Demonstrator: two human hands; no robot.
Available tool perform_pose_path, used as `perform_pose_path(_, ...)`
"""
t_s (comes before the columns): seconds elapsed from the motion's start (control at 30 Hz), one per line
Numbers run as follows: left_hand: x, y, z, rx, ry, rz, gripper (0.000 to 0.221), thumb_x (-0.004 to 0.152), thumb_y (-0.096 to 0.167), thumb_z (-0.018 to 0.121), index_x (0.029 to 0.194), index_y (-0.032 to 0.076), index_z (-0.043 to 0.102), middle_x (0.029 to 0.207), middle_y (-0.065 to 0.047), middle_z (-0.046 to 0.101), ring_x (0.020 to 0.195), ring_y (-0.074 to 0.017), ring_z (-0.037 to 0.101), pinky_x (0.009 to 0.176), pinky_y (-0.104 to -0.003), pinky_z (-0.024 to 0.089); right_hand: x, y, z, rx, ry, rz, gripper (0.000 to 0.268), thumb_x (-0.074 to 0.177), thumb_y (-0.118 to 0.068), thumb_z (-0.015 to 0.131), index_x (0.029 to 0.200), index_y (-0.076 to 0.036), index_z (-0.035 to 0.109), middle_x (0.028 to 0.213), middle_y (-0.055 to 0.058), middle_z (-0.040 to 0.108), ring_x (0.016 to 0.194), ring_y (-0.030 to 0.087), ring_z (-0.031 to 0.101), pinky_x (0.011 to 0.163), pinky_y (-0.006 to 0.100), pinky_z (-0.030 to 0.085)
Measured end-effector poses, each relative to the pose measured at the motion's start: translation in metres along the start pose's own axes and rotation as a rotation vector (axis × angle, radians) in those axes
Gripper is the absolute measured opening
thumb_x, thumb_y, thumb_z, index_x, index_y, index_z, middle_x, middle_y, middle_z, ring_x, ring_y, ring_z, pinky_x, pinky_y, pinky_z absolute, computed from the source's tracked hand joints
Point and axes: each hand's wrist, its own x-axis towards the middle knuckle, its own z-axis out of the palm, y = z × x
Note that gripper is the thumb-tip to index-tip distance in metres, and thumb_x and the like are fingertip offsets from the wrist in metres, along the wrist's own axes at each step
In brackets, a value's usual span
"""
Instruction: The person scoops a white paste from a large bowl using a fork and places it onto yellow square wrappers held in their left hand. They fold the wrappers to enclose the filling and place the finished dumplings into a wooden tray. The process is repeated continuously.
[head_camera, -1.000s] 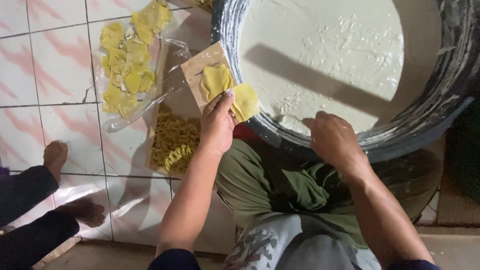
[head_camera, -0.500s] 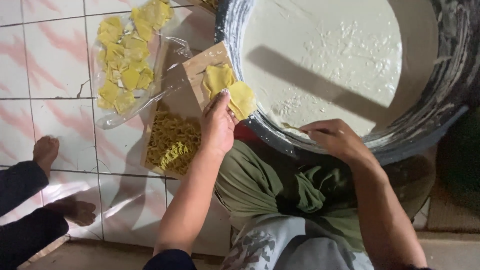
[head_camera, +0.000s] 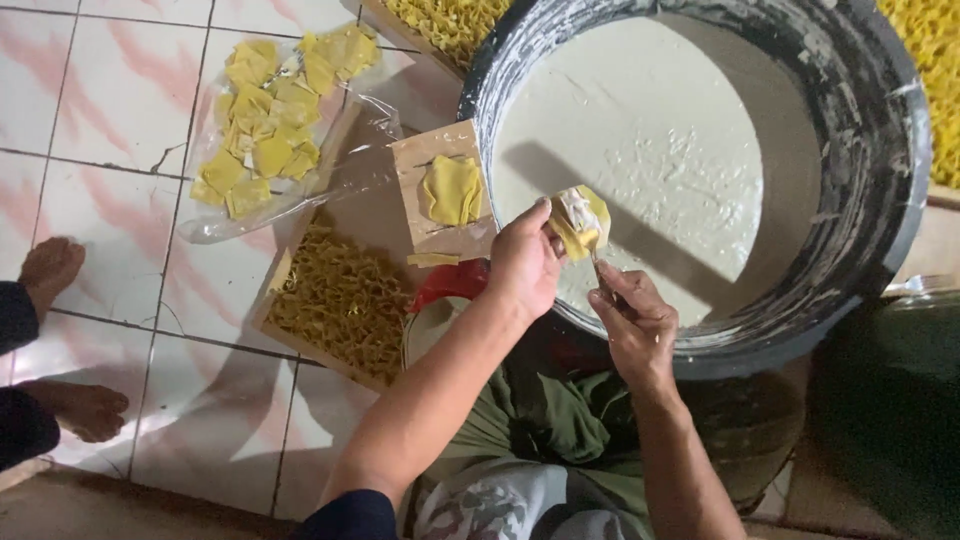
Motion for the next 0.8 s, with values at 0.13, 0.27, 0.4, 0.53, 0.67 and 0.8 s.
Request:
perform_pose_path(0.13,0.002,0.007,0.015,-0.118,0.053,0.063,0.018,0.102,0.031,0.059,0.105,0.013,0.061,0.091,-0.001,0.06,0.078,-0.0112,0.052,0.075,-0.025,0.043,0.004,-0.019,-0.019,-0.187,-0.048,-0.068,0.036,0.088,0.013,0.075,0.122,0.001,0.074,0.083,0.013,0.062,0.076,0.011,0.057,0.076,0.036,0.052)
perform_pose_path(0.27,-0.01,0.0,0.021,0.033,0.076,0.137,0.017,0.1,0.026,0.062,0.101,0.009,0.063,0.088,-0.004,0.056,0.077,-0.0119,0.053,0.07,-0.025,0.043,0.002,-0.037,-0.038,-0.281,-0.07,-0.02,0.03,0.088,0.009,0.071,0.118,0.005,0.075,0.078,0.02,0.069,0.061,0.02,0.065,0.059,0.034,0.051)
perform_pose_path(0.4,-0.021,-0.007,0.02,0.242,-0.002,0.171,0.027,0.106,0.029,0.056,0.115,0.005,0.066,0.101,-0.012,0.063,0.09,-0.0155,0.059,0.079,-0.032,0.049,0.002,-0.046,-0.053,-0.387,-0.117,0.005,0.027,0.088,0.006,0.071,0.115,0.003,0.077,0.078,0.017,0.074,0.056,0.019,0.066,0.055,0.034,0.05)
perform_pose_path(0.53,-0.005,-0.017,0.005,0.312,-0.048,0.208,0.03,0.107,0.03,0.055,0.118,0.005,0.067,0.101,-0.008,0.061,0.091,-0.0125,0.054,0.079,-0.031,0.051,0.005,-0.07,-0.057,-0.587,-0.133,0.0,0.025,0.094,0.001,0.069,0.116,-0.005,0.08,0.079,0.015,0.075,0.066,0.029,0.071,0.06,0.04,0.052)
perform_pose_path(0.67,-0.014,-0.009,0.007,0.52,-0.063,0.32,0.031,0.107,0.032,0.053,0.113,0.007,0.071,0.092,-0.002,0.06,0.083,-0.0067,0.053,0.069,-0.023,0.049,0.003,-0.073,-0.06,-0.646,-0.147,-0.074,0.031,0.096,0.002,0.065,0.124,-0.005,0.078,0.086,0.017,0.074,0.072,0.031,0.071,0.064,0.041,0.052)
perform_pose_path(0.8,-0.02,-0.005,0.013,0.4,-0.065,0.303,0.031,0.108,0.031,0.052,0.111,0.005,0.068,0.091,-0.006,0.059,0.076,-0.0043,0.048,0.067,-0.022,0.049,-0.005,-0.056,-0.049,-0.652,-0.047,-0.234,0.026,0.096,0.005,0.069,0.117,-0.004,0.079,0.087,0.018,0.07,0.07,0.03,0.065,0.063,0.04,0.047)
